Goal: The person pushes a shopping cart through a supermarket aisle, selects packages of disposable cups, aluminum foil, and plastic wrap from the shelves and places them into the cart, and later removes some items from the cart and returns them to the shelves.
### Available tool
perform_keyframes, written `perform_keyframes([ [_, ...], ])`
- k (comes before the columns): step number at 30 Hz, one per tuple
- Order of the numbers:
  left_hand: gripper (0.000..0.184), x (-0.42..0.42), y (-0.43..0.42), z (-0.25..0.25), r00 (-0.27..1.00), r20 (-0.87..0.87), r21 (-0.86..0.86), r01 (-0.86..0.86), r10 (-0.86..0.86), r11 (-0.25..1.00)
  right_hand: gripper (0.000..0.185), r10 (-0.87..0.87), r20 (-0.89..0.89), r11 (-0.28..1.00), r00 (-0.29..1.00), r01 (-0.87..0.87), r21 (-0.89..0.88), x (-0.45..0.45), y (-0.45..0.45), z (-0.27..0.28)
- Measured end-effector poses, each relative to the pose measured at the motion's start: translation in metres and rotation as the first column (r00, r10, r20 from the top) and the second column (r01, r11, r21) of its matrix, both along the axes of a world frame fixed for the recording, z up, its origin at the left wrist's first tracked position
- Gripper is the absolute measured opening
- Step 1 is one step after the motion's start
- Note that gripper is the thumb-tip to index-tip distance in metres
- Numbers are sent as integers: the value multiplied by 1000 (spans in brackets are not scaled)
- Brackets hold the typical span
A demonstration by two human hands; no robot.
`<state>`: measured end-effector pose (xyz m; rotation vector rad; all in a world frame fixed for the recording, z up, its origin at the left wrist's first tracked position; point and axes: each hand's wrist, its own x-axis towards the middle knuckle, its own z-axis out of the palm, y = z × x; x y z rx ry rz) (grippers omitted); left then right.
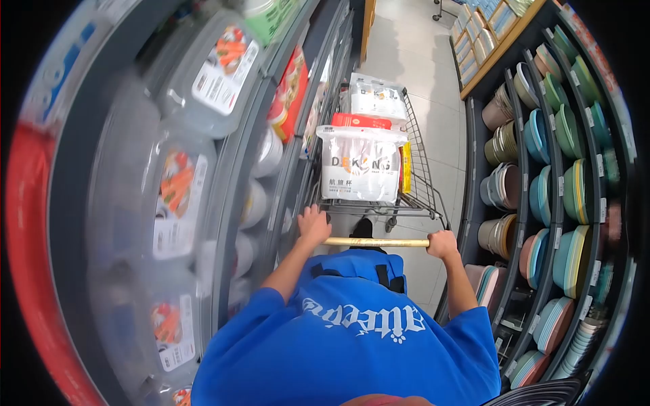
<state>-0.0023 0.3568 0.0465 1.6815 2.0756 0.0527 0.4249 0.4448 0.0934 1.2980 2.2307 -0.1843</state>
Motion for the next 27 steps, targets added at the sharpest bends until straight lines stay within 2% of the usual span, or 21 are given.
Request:
perform_keyframes([
  [6, 42, -11, 74, -18, 977, -143, -126, 139, -157, 982, 20, -16, -20, 1000, 1000, 16, -2, -15, 51, -8],
  [9, 43, -15, 107, -30, 976, -162, -120, 128, -147, 984, 20, -28, -17, 1000, 999, 28, -13, -20, 77, -16],
  [10, 49, -14, 116, -31, 985, -157, -58, 68, -76, 996, 21, -26, -15, 999, 1000, 25, -21, -22, 85, -15],
  [13, 57, -25, 150, -48, 996, -84, -37, 3, -6, 999, 22, -33, 10, 999, 999, 34, -41, -37, 112, -14],
  [18, 62, -33, 187, -50, 995, -91, -16, 41, -42, 999, 23, -44, 9, 996, 999, 44, -74, -46, 151, -15],
  [21, 64, -42, 206, -68, 997, -75, 19, 34, -32, 999, 24, -50, 31, 994, 998, 53, -94, -57, 172, -15],
  [27, 60, -56, 252, -83, 994, -102, -49, 27, -31, 998, 24, -43, 32, 995, 999, 45, -91, -76, 213, -20],
])
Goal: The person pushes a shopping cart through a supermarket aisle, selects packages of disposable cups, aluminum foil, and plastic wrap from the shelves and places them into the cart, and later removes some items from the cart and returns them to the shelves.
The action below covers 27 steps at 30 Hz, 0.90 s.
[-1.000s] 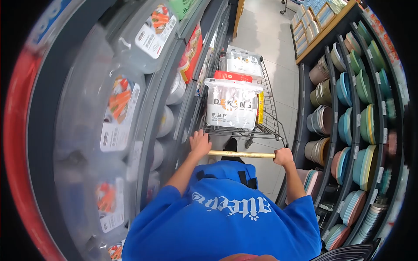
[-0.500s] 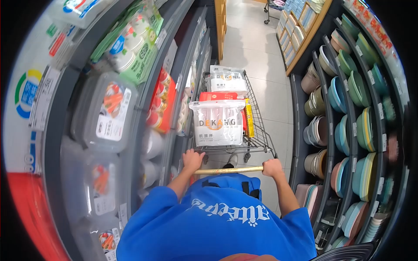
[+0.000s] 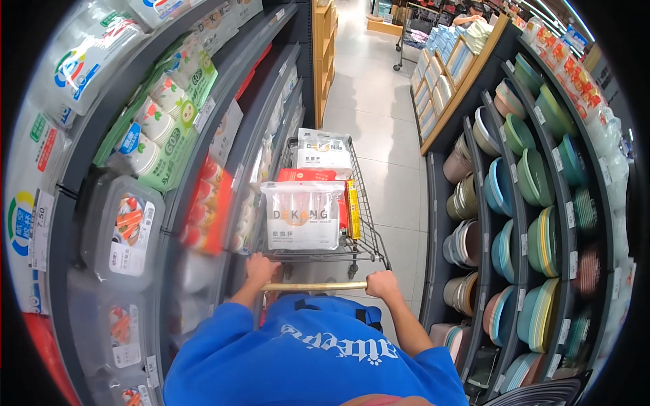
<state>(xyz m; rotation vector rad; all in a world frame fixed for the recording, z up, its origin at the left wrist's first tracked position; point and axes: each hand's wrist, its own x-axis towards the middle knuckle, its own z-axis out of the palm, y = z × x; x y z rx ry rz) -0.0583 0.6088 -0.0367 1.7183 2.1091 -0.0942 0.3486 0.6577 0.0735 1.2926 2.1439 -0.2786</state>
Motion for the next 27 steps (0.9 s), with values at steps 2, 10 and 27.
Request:
perform_keyframes([
  [2, 59, -1, 10, 1, 1000, -16, 3, -7, 7, 1000, 24, 4, -12, 1000, 1000, -4, -2, -3, 10, 2],
  [10, 55, 6, 47, 15, 1000, -7, 19, 12, -12, 1000, 25, 9, -26, 1000, 1000, -9, -1, 3, 54, 8],
  [27, 56, 10, 141, 22, 1000, 16, -31, -5, 6, 1000, 26, 37, 20, 999, 999, -37, 4, 9, 154, 15],
])
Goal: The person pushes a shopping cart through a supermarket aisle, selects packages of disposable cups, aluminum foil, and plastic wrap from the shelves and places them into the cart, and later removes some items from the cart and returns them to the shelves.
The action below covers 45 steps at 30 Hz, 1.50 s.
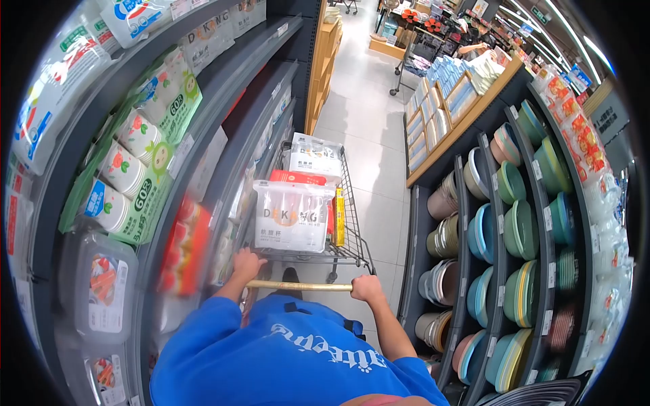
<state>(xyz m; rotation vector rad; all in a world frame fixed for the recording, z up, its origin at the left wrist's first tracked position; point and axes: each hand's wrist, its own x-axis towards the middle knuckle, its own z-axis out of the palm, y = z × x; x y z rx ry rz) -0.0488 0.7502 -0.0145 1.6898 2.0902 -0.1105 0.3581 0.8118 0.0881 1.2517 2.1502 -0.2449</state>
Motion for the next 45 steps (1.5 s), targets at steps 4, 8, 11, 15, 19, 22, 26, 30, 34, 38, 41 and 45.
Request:
perform_keyframes([
  [4, 56, 0, 22, 12, 1000, 2, -12, -8, 8, 1000, 26, 2, -12, 1000, 1000, -2, -13, 2, 26, 0],
  [8, 54, 3, 52, 20, 1000, -1, -15, -8, 8, 1000, 25, -14, 5, 1000, 1000, 14, -27, 5, 55, 5],
  [11, 53, -1, 73, 17, 999, 43, 17, -26, 25, 1000, 25, -11, 15, 1000, 1000, 11, -15, 4, 79, 4],
  [15, 52, -4, 106, 18, 1000, 8, 25, -22, 22, 999, 26, -12, 50, 1000, 999, 14, -22, -3, 109, 8],
  [19, 52, -10, 144, 15, 1000, 8, -1, -17, 17, 1000, 28, -19, 62, 1000, 998, 20, -8, -10, 144, 9],
  [22, 51, -8, 160, 24, 999, 40, -21, -35, 35, 999, 28, -7, 64, 1000, 998, 9, -28, -8, 166, 15],
  [26, 49, -14, 196, 22, 997, 61, -35, -43, 45, 998, 28, -22, 72, 1000, 997, 22, -2, -15, 194, 16],
  [30, 46, -15, 217, 36, 997, 47, -32, -52, 53, 998, 26, -5, 30, 1000, 1000, 5, 23, -3, 220, 9],
  [34, 48, -17, 238, 33, 996, 66, 24, -56, 54, 998, 26, -22, 27, 1000, 999, 22, 10, -5, 243, 18],
  [38, 45, -15, 254, 54, 996, 60, 4, -63, 62, 998, 27, -28, 22, 1000, 999, 28, -11, -2, 262, 27],
  [41, 42, -17, 273, 64, 995, 77, -12, -58, 59, 998, 27, -33, 33, 999, 999, 34, -15, 0, 278, 29],
  [45, 41, -14, 289, 75, 996, 65, -4, -67, 67, 998, 26, -31, 23, 999, 999, 32, -40, -1, 298, 40],
])
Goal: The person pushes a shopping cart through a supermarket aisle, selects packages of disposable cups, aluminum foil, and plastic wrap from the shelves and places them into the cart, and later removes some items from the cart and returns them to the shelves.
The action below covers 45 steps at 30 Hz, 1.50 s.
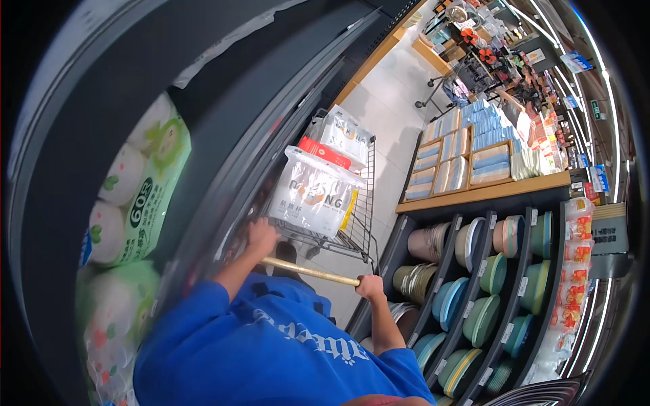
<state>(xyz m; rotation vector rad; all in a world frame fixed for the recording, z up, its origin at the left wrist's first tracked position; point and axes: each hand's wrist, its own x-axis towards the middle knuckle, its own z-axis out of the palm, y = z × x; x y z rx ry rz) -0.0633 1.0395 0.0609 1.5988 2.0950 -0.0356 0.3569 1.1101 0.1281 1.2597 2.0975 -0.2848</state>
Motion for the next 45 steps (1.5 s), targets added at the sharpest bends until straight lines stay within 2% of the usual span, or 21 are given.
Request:
perform_keyframes([
  [4, 42, -1, 27, -12, 1000, 31, -9, 6, -5, 1000, 26, -37, -2, 999, 999, 37, 2, -4, 21, -4],
  [5, 42, 10, 21, 26, 1000, -17, 0, 1, -1, 1000, 28, -30, 2, 999, 1000, 30, -24, 5, 23, 19],
  [7, 47, 2, 38, -1, 1000, -12, 48, -1, 1, 999, 29, -38, 23, 998, 999, 39, -41, -9, 39, 11],
  [11, 52, 4, 55, -23, 1000, 20, 76, 9, -10, 997, 29, -25, 46, 997, 999, 29, -76, -2, 57, 3],
  [12, 51, 13, 49, 14, 1000, -17, 41, 11, -10, 999, 28, -23, -3, 997, 1000, 23, -75, 12, 51, 19],
  [13, 50, 12, 50, 22, 1000, -22, 7, 15, -15, 1000, 28, -27, -20, 997, 999, 25, -72, 13, 50, 16],
  [18, 50, 12, 63, 34, 999, -30, -69, -32, 30, 997, 28, -10, -55, 997, 998, 6, -76, 10, 53, 19],
  [21, 41, 18, 79, 40, 969, 95, -37, -224, 226, 974, 24, 8, -125, 997, 992, -17, -70, 19, 57, 17],
  [24, 47, 21, 93, 13, 988, 109, -69, -103, 110, 992, 20, 38, -199, 998, 979, -48, -46, 30, 61, 12],
  [25, 51, 20, 99, 8, 976, 179, -91, -108, 123, 990, 19, 54, -225, 998, 973, -63, -33, 33, 65, 12],
  [27, 58, 16, 107, 2, 938, 309, -141, -115, 154, 983, 18, 78, -273, 997, 959, -80, 3, 39, 66, 13],
  [30, 70, -3, 143, 3, 806, 421, -189, -371, 416, 909, 15, 105, -336, 994, 936, -97, 41, 47, 69, 6],
  [33, 74, -7, 173, -34, 695, 380, -192, -586, 610, 787, 13, 112, -376, 994, 920, -97, 58, 52, 73, 10],
  [36, 75, 7, 203, -43, 623, 497, -282, -542, 604, 792, 13, 119, -388, 992, 914, -96, 79, 53, 76, 12],
  [39, 73, 38, 215, -98, 640, 413, -11, -707, 648, 707, 16, 99, -376, 995, 921, -85, 54, 51, 77, 14],
  [42, 89, 39, 215, -146, 438, 513, -131, -810, 738, 571, 18, 104, -370, 995, 923, -95, 42, 54, 76, 15],
  [43, 86, 36, 210, -127, 353, 670, -194, -766, 653, 613, 19, 113, -382, 994, 917, -101, 52, 57, 75, 13],
  [45, 83, 38, 208, -107, 309, 729, -236, -725, 611, 647, 20, 127, -399, 992, 908, -107, 70, 61, 78, 9],
])
